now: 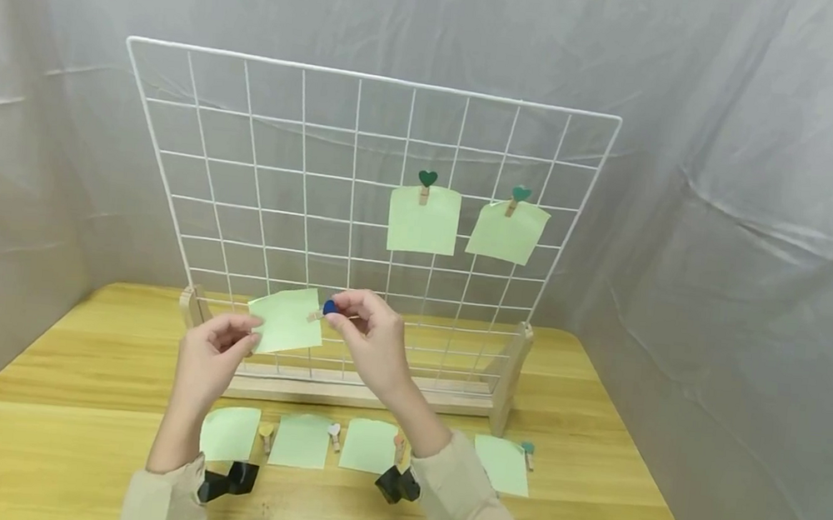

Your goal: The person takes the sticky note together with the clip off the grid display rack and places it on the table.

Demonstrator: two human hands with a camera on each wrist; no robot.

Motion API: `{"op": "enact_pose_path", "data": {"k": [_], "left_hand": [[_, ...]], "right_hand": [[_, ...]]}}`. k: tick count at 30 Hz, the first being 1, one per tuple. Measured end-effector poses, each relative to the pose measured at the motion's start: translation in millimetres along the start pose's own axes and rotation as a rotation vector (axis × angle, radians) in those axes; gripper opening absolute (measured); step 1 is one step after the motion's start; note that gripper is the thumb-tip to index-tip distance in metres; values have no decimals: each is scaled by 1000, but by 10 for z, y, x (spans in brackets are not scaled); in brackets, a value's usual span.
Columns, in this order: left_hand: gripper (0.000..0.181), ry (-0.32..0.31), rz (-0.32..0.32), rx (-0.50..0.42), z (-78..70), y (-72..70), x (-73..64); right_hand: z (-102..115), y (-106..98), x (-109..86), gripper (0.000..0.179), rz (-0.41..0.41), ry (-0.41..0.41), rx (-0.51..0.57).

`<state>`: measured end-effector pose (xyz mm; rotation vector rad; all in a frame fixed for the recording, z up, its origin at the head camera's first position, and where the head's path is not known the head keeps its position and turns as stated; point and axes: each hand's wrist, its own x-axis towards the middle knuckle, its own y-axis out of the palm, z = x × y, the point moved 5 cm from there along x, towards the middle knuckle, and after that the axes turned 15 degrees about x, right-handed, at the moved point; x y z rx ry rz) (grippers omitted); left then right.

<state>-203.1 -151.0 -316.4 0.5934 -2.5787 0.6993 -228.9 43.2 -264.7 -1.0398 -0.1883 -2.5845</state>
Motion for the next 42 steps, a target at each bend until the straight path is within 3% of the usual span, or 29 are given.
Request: {"op": "enact_pose_path", "data": {"k": [9,16,23,30,42], "left_hand": [[12,-73,-11,-4,158,-36,-68],[11,-104,-16,28,276,-79,-131],[12,-178,-2,58,422,-91,-185],[11,-219,-11,69,553,-120,-231],[13,-287,-52,101,729,-217,-300]], "right_hand": [[-201,98,-132,12,-6,74,90],[-334,183,-238,12,-7,122,110],[-374,225,-330,12,-29,168,127],[-558,286,-420,13,-19,218,171],[-624,519,-500,12,-3,346,178]]}}
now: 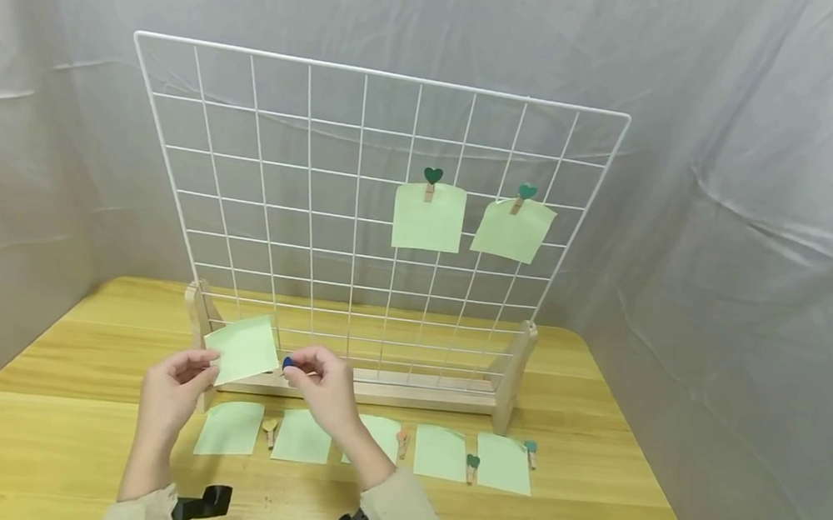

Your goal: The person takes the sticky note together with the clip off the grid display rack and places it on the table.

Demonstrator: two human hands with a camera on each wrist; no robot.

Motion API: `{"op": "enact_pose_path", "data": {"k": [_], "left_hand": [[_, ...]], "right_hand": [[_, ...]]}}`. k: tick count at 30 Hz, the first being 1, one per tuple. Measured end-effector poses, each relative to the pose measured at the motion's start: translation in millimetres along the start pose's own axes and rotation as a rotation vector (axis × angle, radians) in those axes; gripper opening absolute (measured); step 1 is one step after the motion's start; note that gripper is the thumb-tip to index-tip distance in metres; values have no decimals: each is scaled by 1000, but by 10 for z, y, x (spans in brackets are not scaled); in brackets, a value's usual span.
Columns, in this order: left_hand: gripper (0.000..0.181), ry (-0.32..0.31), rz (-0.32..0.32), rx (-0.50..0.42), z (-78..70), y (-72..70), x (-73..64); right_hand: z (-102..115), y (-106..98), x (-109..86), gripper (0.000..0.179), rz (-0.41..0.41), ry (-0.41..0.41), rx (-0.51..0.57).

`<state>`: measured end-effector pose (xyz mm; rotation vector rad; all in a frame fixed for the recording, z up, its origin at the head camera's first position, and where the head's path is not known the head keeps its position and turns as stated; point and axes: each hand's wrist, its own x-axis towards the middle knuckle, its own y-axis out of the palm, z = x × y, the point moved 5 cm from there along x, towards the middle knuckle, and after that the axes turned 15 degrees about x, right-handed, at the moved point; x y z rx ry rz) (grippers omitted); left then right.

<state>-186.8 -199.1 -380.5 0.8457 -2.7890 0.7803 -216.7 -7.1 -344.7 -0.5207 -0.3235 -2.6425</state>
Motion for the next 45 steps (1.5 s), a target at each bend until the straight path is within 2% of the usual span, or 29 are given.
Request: {"op": "enact_pose_path", "data": {"k": [10,16,27,35,41,45], "left_hand": [[13,-18,-55,42,94,-114,-2],[14,-35,-57,57,147,-177,5],[16,-59,-49,100,243,-302,2],[16,-99,-25,131,294,-386,-4],[17,-115,-20,144,332,-454,-6],[18,-141,-27,154,382,-510,-8]], "right_hand": [[-196,157,-34,11,29,63,-20],[-296,229,-47,11,42,107,29],[-441,363,-55,10,49,169,40],[-499,501,-57,9,81,186,-10],[-725,572,-31,8,96,190,-40],[-861,594,-7,8,134,190,-51]]}}
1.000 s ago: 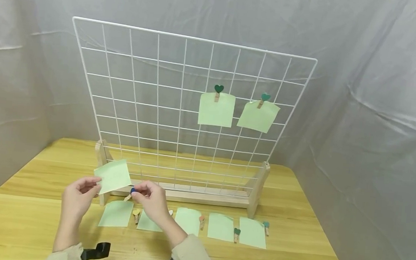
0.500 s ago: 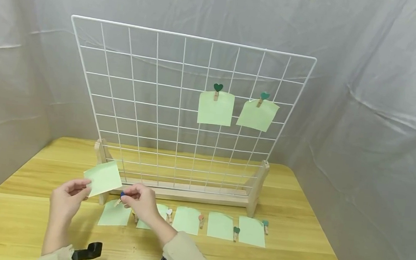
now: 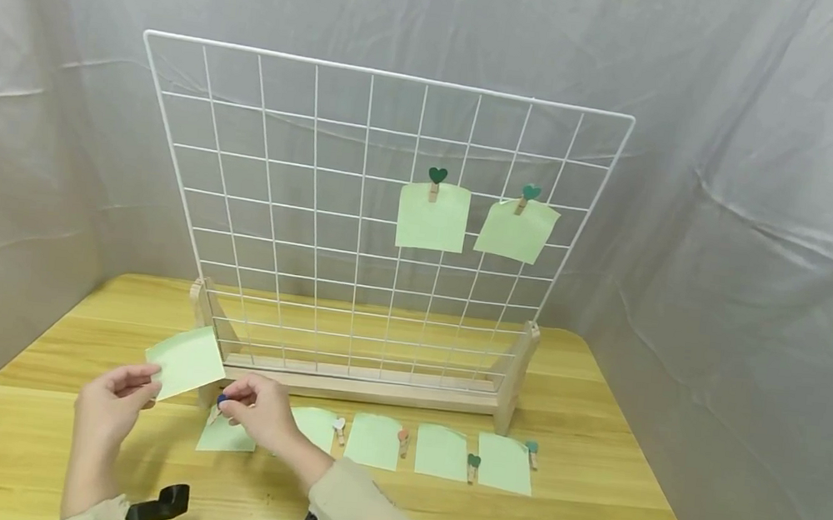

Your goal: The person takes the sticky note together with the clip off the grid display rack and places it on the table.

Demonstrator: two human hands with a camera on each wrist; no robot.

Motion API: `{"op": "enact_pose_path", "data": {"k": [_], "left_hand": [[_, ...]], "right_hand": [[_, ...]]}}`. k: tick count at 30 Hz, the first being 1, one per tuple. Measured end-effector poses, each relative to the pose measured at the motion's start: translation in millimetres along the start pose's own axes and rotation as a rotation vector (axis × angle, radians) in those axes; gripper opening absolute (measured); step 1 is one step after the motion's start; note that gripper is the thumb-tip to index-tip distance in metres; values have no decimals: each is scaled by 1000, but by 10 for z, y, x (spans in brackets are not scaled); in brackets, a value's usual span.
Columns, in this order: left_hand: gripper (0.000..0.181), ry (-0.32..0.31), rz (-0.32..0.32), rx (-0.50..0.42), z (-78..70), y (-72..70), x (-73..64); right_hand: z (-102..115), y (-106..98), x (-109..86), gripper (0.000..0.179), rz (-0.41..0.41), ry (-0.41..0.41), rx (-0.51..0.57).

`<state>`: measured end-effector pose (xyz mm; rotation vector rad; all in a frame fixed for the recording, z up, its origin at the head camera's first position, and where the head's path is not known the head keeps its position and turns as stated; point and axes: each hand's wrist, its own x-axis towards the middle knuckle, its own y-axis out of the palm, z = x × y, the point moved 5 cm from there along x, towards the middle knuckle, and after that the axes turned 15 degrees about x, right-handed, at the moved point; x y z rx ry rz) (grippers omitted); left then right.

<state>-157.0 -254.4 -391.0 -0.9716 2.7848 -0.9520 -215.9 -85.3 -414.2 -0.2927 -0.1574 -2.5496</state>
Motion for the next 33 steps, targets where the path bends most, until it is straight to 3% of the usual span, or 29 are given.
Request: {"op": "enact_pose_path", "data": {"k": [8,21,33], "left_hand": [[20,-31,-21,-7,96,-62,-1],[25,-116,-7,8,266,-168,8],[27,-142,30,30,357,-223,-6]], "right_hand": [[-45,114,44,8,59,16,-21],[-61,281,89,8,84,51,-23],[-194,352,97,7,73,167,34]]}}
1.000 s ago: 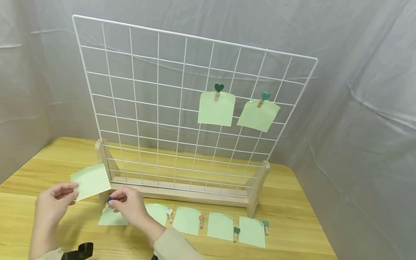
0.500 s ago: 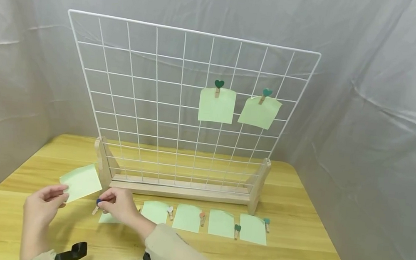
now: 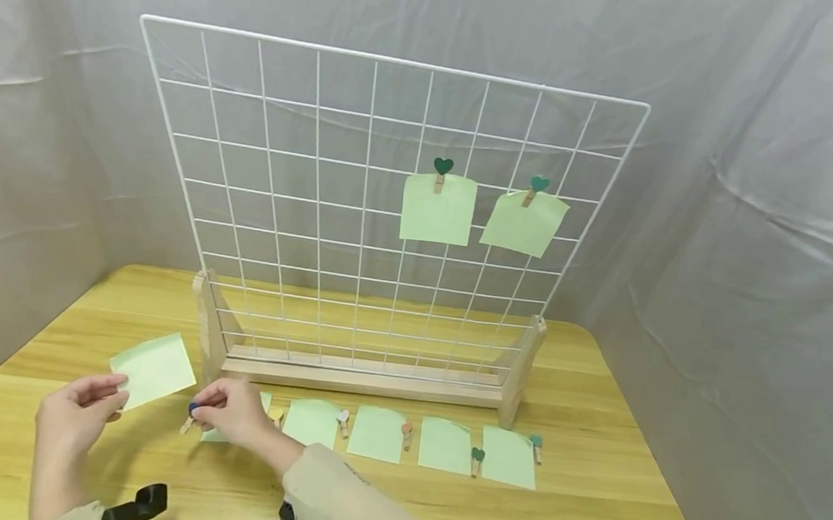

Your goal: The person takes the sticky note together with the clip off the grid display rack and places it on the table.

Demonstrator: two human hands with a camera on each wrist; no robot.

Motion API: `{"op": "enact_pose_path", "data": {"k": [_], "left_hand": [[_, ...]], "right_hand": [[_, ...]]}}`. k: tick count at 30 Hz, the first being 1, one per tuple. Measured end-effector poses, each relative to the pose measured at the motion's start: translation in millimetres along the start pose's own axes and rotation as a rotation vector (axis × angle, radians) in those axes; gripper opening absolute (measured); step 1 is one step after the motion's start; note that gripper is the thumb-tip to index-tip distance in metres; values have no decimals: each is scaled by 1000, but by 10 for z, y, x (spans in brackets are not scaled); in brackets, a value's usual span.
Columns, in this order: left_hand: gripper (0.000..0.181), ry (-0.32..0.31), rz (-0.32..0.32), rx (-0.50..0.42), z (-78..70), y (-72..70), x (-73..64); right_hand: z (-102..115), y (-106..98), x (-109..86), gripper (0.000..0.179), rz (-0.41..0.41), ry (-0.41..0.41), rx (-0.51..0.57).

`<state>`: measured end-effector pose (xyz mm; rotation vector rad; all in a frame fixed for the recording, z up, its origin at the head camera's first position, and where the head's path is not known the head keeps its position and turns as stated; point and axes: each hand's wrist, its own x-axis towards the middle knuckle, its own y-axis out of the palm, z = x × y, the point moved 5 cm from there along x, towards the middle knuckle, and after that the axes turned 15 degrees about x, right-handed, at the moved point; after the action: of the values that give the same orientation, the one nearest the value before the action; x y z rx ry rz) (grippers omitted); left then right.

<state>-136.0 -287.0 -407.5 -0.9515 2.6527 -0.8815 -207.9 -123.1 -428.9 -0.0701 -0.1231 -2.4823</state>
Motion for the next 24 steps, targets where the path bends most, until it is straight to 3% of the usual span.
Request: {"op": "enact_pose_path", "data": {"k": [10,18,24], "left_hand": [[21,-17,84,-3,289,24,59],[30,-17,234,41,273,4,15],[31,-6,319,40,318,30,30]], "right_hand": [[-104,57,-40,4,1,101,15],[-213,69,-72,4,-25,152,-126],[-284,76,-109,6,-37,247,-194]]}}
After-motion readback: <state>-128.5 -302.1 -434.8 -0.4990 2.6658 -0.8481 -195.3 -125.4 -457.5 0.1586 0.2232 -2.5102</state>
